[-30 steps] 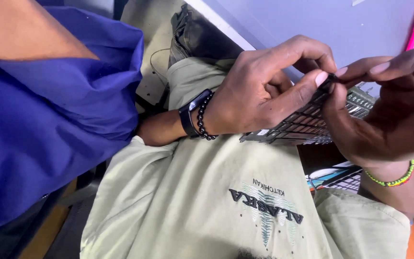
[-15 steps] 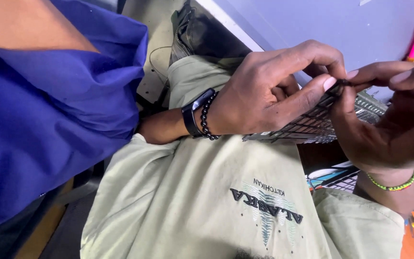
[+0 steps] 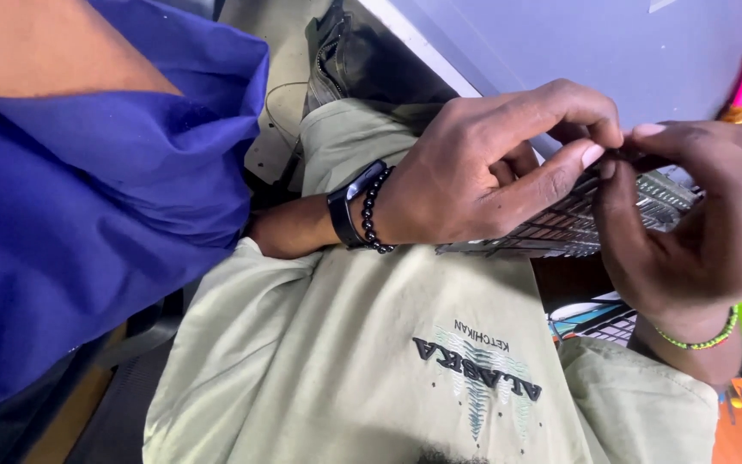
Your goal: A person is meticulously attempting to repair a laptop keyboard by reattaching a small key hinge or retainer component using their fingers.
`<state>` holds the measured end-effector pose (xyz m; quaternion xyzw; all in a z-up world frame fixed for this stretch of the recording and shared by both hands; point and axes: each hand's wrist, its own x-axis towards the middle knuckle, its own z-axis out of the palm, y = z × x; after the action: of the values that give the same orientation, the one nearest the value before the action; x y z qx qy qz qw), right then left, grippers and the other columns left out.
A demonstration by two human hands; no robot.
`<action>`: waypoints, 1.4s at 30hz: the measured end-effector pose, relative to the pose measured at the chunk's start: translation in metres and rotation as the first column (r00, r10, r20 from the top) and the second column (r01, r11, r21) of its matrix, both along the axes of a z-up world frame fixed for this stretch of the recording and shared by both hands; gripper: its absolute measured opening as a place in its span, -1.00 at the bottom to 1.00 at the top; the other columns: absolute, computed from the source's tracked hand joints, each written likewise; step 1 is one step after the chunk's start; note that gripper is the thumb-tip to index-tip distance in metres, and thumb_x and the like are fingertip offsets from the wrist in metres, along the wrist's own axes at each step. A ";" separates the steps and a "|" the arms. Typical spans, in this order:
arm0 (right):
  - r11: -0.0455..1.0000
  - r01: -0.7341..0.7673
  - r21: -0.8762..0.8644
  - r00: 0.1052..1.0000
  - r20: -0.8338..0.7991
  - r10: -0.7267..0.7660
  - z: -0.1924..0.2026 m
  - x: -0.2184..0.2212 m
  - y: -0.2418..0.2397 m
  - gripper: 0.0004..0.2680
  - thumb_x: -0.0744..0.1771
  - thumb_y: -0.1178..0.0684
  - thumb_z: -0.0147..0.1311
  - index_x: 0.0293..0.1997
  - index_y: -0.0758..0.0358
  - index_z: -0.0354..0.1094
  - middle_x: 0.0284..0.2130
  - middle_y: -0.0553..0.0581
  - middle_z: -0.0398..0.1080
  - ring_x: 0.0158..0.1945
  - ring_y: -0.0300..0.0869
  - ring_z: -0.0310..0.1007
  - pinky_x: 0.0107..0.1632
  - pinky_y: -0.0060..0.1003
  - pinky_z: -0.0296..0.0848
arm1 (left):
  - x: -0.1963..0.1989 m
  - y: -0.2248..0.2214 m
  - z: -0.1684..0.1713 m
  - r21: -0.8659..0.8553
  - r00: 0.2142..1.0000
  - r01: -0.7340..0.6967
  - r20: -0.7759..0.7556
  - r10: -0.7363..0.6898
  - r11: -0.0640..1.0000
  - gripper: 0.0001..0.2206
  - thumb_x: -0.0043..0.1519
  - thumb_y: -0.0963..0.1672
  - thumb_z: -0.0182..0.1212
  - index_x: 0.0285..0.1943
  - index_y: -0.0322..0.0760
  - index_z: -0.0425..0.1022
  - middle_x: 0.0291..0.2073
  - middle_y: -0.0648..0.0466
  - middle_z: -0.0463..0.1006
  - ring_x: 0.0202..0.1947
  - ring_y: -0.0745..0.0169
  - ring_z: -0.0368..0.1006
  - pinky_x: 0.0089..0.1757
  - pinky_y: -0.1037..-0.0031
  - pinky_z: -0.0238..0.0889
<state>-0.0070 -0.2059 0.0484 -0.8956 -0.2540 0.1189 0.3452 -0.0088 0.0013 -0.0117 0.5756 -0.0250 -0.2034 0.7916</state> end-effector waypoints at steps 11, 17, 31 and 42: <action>0.952 0.304 0.015 0.948 -0.098 -0.301 -0.009 -0.023 -0.010 -0.74 0.52 0.70 0.33 -0.07 0.78 0.22 -0.06 0.70 0.52 0.02 0.25 0.58 0.13 -0.15 0.41 | -0.003 0.000 0.001 -0.016 1.000 -0.021 0.010 0.021 1.000 -0.89 0.49 -0.21 0.03 0.15 -0.17 0.35 0.01 0.19 0.56 -0.11 0.41 0.52 -0.33 0.65 0.55; 0.969 0.228 0.090 0.973 0.016 -0.230 -0.021 -0.020 -0.013 -0.73 0.47 0.69 0.35 -0.21 0.79 0.23 -0.15 0.74 0.54 -0.10 0.28 0.61 0.03 -0.10 0.46 | -0.003 0.001 0.000 0.006 1.000 -0.008 0.016 0.008 1.000 -0.89 0.50 -0.16 0.00 0.15 -0.14 0.35 0.01 0.22 0.56 -0.09 0.43 0.52 -0.31 0.64 0.54; 0.959 0.263 0.102 0.963 0.027 -0.267 -0.021 -0.022 -0.012 -0.77 0.48 0.66 0.34 -0.21 0.70 0.33 -0.15 0.69 0.55 -0.12 0.26 0.56 0.04 -0.13 0.31 | 0.000 0.006 0.008 -0.051 1.000 0.004 -0.018 -0.005 0.999 -0.81 0.53 -0.08 -0.12 0.16 -0.17 0.39 0.01 0.18 0.55 -0.11 0.36 0.47 -0.19 0.56 0.45; 0.996 -0.019 0.084 0.961 0.277 -0.005 -0.027 -0.005 -0.018 -0.88 0.40 0.56 0.25 -0.05 0.74 0.38 -0.23 0.60 0.54 -0.25 0.36 0.54 -0.11 0.11 0.48 | 0.003 0.005 0.004 -0.123 0.997 -0.027 0.071 0.036 0.992 -0.80 0.55 -0.14 -0.13 0.18 -0.30 0.41 0.07 0.01 0.61 0.10 0.09 0.62 0.22 0.37 0.51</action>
<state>-0.0125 -0.2234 0.0214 -0.8868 -0.3079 -0.0172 0.3443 -0.0054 0.0062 -0.0074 0.5334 -0.0573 -0.1679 0.8270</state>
